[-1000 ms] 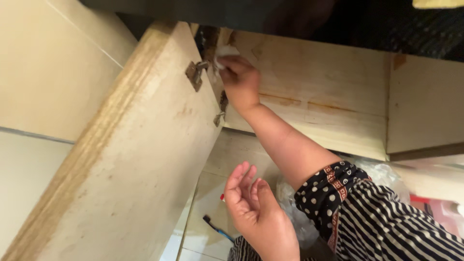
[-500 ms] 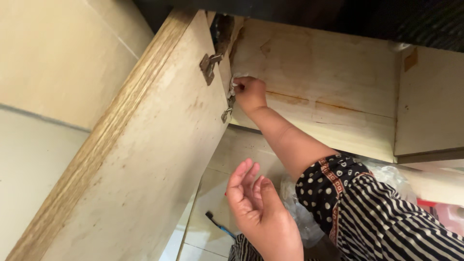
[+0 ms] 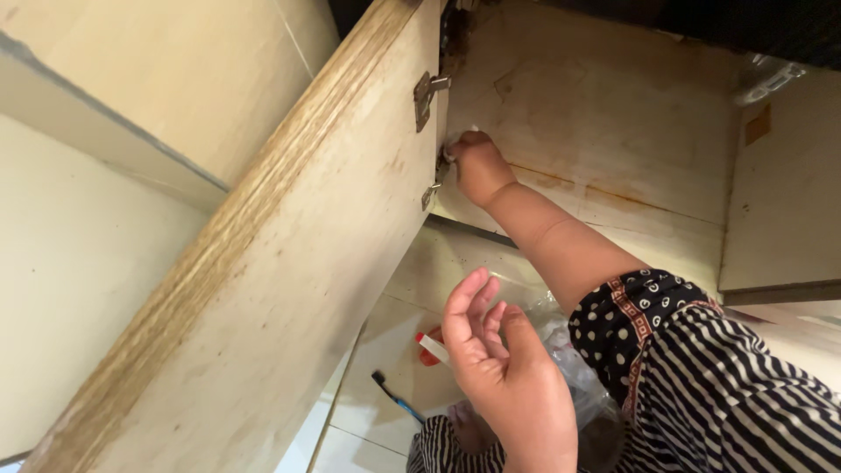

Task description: The person cleans the interior of a bathroom cabinet under the sink. They spray cleaner, wipe with a tissue, then use a yellow cloth to scrub and wipe the wooden surfaces. The person rinses the cloth at the sink at the end.

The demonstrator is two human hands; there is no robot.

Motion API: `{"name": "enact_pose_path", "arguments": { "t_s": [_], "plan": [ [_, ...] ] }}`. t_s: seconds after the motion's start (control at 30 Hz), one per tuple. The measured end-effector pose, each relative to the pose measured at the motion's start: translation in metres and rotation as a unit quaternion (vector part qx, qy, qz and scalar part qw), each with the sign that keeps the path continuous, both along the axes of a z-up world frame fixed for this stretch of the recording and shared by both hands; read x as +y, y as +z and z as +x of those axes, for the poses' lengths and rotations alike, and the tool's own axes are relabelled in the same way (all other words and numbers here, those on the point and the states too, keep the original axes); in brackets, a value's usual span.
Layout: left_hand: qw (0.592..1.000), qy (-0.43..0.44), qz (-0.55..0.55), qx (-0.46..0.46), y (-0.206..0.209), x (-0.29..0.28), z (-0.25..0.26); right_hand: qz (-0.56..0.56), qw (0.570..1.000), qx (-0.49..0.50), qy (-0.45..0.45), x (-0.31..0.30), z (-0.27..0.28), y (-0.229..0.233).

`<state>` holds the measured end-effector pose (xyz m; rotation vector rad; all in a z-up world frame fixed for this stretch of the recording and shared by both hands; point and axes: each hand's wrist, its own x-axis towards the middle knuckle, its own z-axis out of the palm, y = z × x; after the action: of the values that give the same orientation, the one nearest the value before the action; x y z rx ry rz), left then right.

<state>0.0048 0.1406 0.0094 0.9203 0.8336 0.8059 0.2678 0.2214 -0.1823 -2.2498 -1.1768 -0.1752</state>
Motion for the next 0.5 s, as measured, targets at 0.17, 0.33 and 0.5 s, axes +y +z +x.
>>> {"name": "enact_pose_path", "arguments": {
  "t_s": [0.17,0.33,0.5],
  "plan": [
    [1.0,-0.001,-0.003,0.0,0.005,0.0,0.003,-0.026,0.992,-0.079,0.097,-0.017,-0.015,0.006],
    [1.0,0.006,-0.007,-0.013,0.001,-0.002,0.001,-0.046,0.993,-0.075,0.081,-0.011,0.02,0.001],
    [1.0,0.002,-0.015,-0.002,0.003,-0.003,0.002,-0.052,0.989,-0.086,0.105,-0.014,0.022,0.0]
  ]
}}
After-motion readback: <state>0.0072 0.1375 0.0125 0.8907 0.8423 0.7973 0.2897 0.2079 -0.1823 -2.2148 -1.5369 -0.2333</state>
